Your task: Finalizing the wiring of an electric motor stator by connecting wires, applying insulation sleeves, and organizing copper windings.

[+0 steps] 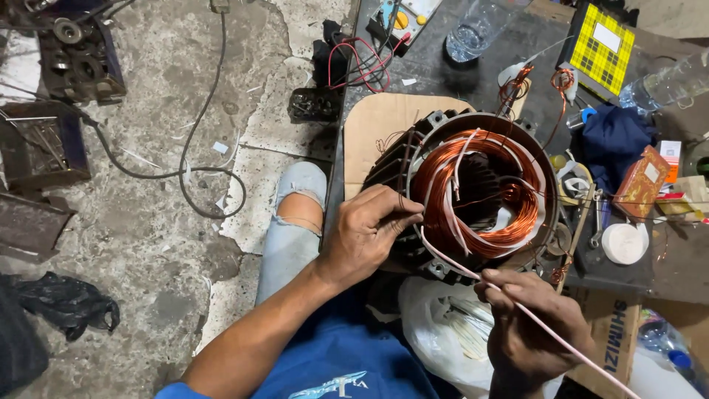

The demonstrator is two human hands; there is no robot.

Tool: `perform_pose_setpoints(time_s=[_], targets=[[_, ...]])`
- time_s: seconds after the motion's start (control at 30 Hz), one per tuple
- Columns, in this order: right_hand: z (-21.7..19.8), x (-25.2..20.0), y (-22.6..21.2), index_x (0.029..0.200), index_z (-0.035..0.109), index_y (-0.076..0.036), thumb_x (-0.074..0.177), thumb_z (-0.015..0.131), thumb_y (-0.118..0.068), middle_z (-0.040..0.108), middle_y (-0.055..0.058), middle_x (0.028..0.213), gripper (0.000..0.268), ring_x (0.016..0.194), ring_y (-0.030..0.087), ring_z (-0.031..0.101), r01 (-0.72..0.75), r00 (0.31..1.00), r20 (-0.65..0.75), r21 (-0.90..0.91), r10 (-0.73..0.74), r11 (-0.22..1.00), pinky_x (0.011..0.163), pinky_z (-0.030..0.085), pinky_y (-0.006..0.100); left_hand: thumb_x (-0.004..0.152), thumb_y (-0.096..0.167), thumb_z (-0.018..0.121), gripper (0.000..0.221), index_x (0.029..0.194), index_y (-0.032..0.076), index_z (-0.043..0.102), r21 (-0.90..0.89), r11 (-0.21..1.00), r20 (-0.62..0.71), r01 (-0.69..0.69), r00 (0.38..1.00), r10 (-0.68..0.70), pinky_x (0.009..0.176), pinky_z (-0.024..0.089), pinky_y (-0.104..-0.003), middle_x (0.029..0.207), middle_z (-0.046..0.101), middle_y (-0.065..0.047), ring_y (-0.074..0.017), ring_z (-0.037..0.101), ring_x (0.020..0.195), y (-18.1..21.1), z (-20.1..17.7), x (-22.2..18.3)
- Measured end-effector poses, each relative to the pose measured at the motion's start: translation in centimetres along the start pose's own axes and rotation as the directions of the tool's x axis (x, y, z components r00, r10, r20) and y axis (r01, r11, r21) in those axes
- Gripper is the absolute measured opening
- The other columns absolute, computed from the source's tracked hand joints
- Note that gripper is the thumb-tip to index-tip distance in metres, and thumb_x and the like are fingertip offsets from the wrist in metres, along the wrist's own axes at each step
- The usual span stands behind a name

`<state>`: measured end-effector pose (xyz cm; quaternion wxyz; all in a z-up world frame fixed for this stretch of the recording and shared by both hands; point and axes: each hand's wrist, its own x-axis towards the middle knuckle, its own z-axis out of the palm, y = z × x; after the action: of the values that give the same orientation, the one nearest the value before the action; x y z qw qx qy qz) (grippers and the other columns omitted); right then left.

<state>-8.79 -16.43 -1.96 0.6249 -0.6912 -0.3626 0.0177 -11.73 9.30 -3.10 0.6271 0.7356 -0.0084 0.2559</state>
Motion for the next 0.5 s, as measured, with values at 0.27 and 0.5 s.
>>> perform_pose_setpoints(time_s=[0.27, 0.5], targets=[[3.8, 1.2, -0.9, 0.104, 0.062, -0.002, 0.084, 0.078, 0.004, 0.073, 0.017, 0.097, 0.027, 0.101, 0.026, 0.077, -0.046, 0.969, -0.247, -0.245, -0.017, 0.968, 0.091, 0.066, 0.031, 0.085, -0.008, 0.074, 0.016, 0.097, 0.001, 0.071, -0.062, 0.998, 0.029, -0.012, 0.999, 0.013, 0.065, 0.051, -0.026, 0.086, 0.066, -0.003, -0.0124, 0.058, 0.071, -0.6, -0.2, -0.2], [4.6, 2.2, -2.2, 0.096, 0.061, 0.001, 0.084, 0.078, 0.005, 0.074, 0.019, 0.093, 0.021, 0.092, 0.027, 0.077, 0.02, 0.983, -0.152, -0.477, -0.105, 0.879, 0.081, 0.062, 0.032, 0.085, -0.005, 0.076, 0.016, 0.098, 0.003, 0.072, -0.023, 0.999, 0.03, -0.047, 0.998, 0.048, 0.062, 0.049, -0.026, 0.085, 0.066, -0.003, -0.0125, 0.056, 0.069, -0.6, -0.2, -0.3]])
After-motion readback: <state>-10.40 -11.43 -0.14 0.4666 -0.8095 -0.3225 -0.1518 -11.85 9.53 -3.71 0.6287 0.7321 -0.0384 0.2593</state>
